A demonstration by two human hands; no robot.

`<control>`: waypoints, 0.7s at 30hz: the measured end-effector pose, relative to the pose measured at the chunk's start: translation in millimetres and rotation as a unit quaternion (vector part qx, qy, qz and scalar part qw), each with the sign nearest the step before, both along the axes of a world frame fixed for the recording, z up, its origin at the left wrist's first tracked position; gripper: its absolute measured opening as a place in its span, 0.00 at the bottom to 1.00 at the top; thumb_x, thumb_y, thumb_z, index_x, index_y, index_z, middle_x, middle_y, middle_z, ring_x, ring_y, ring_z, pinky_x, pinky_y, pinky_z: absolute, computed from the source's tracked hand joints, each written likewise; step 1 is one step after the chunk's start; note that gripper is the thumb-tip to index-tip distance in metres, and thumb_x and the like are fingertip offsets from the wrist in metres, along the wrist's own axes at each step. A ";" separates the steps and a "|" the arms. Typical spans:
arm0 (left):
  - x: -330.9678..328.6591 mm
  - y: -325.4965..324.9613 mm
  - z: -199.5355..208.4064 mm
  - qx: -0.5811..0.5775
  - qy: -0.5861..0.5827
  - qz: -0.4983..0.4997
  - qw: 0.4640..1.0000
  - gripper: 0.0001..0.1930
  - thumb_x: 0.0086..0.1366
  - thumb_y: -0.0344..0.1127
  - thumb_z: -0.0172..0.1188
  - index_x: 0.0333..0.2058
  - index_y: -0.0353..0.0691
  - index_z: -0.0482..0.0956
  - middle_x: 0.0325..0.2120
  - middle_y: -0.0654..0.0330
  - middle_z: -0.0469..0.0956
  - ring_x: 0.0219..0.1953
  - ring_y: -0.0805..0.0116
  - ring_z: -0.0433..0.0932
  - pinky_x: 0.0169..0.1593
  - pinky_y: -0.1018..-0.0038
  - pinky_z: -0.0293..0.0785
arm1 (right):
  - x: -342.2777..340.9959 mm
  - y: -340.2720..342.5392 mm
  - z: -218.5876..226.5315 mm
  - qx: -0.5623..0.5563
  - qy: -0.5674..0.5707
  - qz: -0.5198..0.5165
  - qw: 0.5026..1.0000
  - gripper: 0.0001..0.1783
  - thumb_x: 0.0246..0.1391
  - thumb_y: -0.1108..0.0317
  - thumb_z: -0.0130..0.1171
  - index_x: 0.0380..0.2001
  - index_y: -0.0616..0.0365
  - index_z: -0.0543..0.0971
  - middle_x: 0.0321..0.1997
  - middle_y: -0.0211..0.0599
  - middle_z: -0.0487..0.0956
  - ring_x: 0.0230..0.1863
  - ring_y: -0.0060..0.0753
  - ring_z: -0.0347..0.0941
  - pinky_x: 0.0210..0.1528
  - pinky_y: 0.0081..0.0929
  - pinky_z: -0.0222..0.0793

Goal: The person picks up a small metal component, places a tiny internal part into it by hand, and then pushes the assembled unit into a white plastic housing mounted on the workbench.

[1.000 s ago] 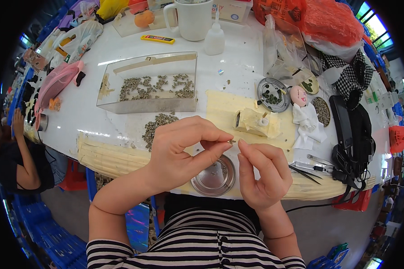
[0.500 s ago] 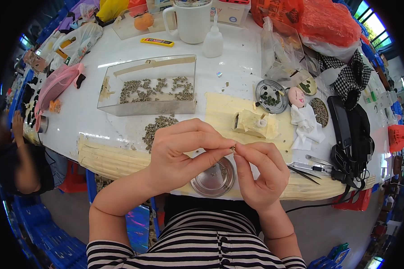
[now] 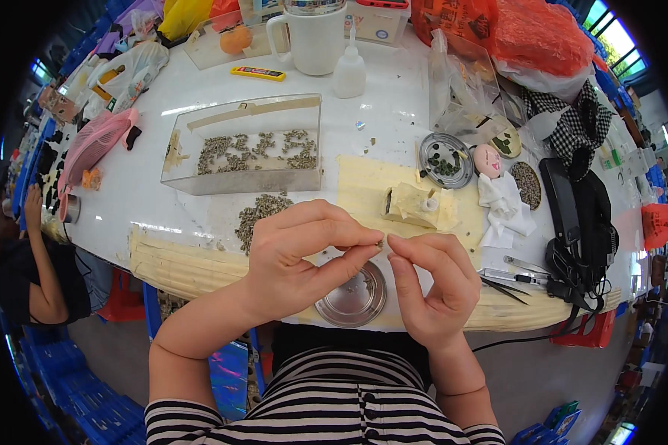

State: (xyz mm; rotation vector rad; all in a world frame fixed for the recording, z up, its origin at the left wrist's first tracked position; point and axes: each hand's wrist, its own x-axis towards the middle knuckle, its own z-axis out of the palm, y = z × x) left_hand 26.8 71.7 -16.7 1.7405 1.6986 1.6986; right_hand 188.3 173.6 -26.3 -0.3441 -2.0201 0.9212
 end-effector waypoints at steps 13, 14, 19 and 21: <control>1.3 2.5 -2.6 0.008 0.073 0.028 0.997 0.11 0.49 0.18 0.69 0.34 0.33 0.84 0.26 0.57 0.80 0.26 0.71 0.79 0.29 0.80 0.73 | -7.0 53.1 29.3 0.181 -0.165 -0.121 0.962 0.09 0.48 0.74 0.67 0.35 0.58 0.81 0.33 0.35 0.76 0.35 0.38 0.72 0.36 0.32 0.68; 1.4 2.4 -2.4 0.006 0.068 0.028 0.997 0.11 0.49 0.18 0.69 0.34 0.33 0.84 0.26 0.57 0.80 0.26 0.72 0.79 0.29 0.80 0.73 | -9.3 54.1 26.9 0.187 -0.162 -0.116 0.962 0.09 0.48 0.74 0.67 0.35 0.58 0.81 0.33 0.35 0.76 0.35 0.38 0.72 0.36 0.32 0.68; 0.2 -0.8 -1.7 -0.011 0.042 0.022 0.999 0.10 0.50 0.18 0.68 0.33 0.33 0.84 0.26 0.57 0.80 0.26 0.72 0.79 0.29 0.80 0.73 | -2.9 50.1 26.8 0.182 -0.151 -0.123 0.964 0.09 0.47 0.75 0.68 0.33 0.58 0.81 0.33 0.35 0.76 0.35 0.38 0.72 0.36 0.31 0.68; 0.7 -0.2 -1.1 -0.011 0.038 0.020 0.999 0.10 0.50 0.18 0.68 0.33 0.33 0.84 0.26 0.57 0.80 0.26 0.72 0.79 0.29 0.80 0.73 | 0.4 48.2 30.7 0.182 -0.117 -0.139 0.966 0.09 0.47 0.76 0.68 0.33 0.59 0.80 0.33 0.35 0.77 0.35 0.37 0.73 0.36 0.30 0.69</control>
